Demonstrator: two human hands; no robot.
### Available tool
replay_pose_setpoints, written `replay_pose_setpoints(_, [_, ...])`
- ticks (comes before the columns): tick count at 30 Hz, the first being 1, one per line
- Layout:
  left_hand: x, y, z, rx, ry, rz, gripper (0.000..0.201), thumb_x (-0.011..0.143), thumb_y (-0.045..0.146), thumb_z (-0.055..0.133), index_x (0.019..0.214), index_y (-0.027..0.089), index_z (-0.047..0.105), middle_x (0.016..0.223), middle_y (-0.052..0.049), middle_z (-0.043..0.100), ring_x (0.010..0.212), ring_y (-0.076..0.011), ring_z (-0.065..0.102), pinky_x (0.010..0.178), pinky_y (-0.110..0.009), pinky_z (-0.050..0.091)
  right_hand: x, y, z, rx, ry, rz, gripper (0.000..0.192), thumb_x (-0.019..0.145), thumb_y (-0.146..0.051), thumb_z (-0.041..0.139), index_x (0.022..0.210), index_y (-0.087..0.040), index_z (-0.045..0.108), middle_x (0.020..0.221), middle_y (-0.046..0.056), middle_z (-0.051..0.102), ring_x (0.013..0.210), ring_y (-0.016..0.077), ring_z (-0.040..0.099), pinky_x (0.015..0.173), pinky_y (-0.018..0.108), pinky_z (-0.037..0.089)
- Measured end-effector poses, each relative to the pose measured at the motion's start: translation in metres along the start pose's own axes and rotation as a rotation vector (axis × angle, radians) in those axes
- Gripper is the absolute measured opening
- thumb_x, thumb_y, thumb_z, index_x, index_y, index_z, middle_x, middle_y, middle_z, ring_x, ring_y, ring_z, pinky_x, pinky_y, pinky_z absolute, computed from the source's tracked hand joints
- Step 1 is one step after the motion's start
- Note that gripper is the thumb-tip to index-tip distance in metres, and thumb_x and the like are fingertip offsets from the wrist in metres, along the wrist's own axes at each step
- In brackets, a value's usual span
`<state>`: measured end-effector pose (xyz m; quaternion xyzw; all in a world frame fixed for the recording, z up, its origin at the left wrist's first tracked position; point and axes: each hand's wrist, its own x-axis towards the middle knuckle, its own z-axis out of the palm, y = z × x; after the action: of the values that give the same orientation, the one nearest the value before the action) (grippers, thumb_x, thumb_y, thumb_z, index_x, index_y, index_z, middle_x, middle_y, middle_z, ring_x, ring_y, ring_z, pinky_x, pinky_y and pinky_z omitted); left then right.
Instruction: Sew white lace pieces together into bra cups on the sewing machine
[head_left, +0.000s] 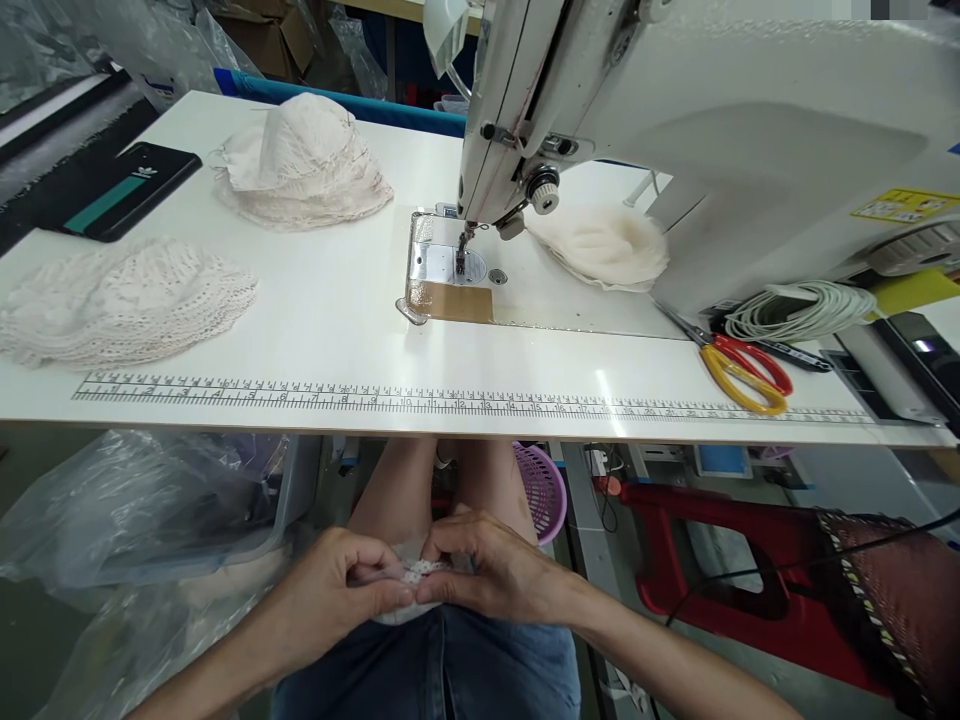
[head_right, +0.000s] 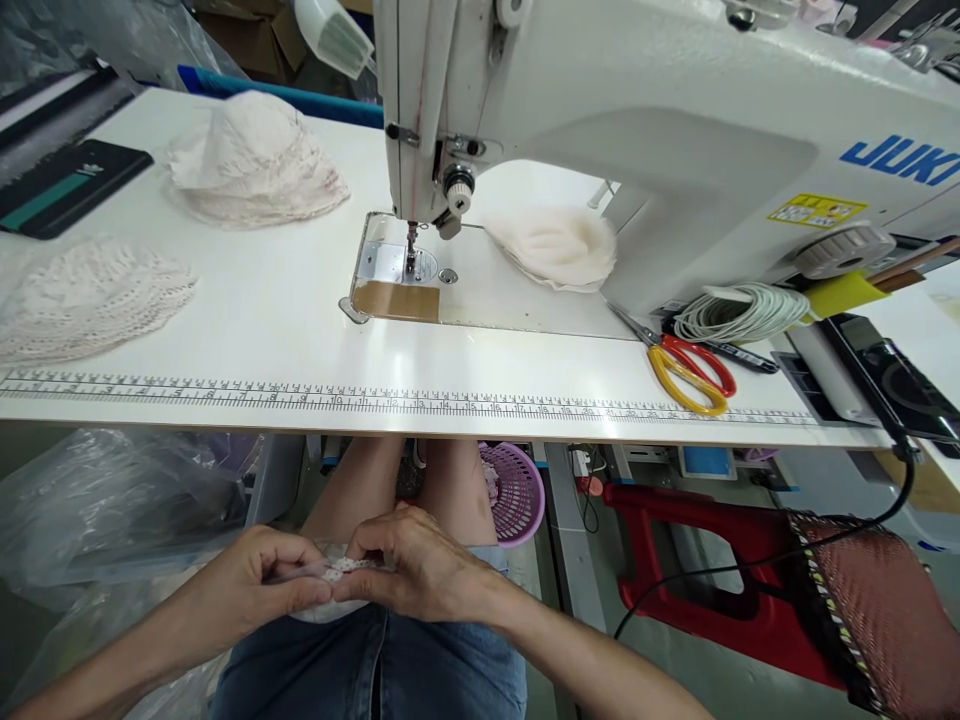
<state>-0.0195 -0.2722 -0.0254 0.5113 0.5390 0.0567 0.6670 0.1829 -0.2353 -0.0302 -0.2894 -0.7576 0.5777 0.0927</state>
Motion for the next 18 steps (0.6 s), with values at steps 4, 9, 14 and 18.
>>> replay_pose_setpoints(4, [-0.0013,0.003,0.0007,-0.031,-0.003,-0.001,0.024,0.07,0.038,0.066,0.07,0.013,0.062,0.055,0.007,0.036,0.054,-0.0091,0.029,0.049,-0.021,0.018,-0.0001,-0.0044,-0.001,-0.028,0.005,-0.032,0.03,0.085,-0.043,0.056,0.077,-0.014,0.061,0.067,-0.001,0.059,0.064,0.0111,0.051,0.067,0.022,0.035])
replay_pose_setpoints(9, [-0.0007,0.0059,0.004,-0.067,-0.032,-0.018,0.023,0.071,0.035,0.064,0.077,0.013,0.063,0.055,0.007,0.037,0.055,-0.0098,0.031,0.051,-0.02,0.021,-0.0027,-0.0061,-0.0019,-0.075,0.019,-0.029,0.017,0.085,-0.031,0.06,0.078,-0.015,0.061,0.067,-0.002,0.059,0.063,0.0106,0.052,0.07,0.023,0.035])
replay_pose_setpoints(14, [0.0021,0.005,0.0057,-0.014,-0.022,0.015,0.024,0.073,0.033,0.06,0.06,0.014,0.055,0.055,0.007,0.031,0.054,-0.0091,0.028,0.049,-0.022,0.017,-0.0062,-0.0028,-0.0022,-0.103,0.054,-0.006,0.019,0.082,-0.033,0.064,0.079,-0.014,0.062,0.068,-0.001,0.061,0.066,0.0115,0.054,0.069,0.023,0.035])
replay_pose_setpoints(18, [0.0042,0.0044,0.0058,-0.007,0.001,0.006,0.025,0.073,0.032,0.059,0.056,0.014,0.052,0.054,0.006,0.033,0.053,-0.009,0.029,0.048,-0.022,0.018,-0.0077,-0.0003,-0.002,-0.132,0.058,-0.013,0.022,0.079,-0.036,0.066,0.08,-0.015,0.062,0.069,-0.001,0.061,0.067,0.0117,0.053,0.069,0.023,0.035])
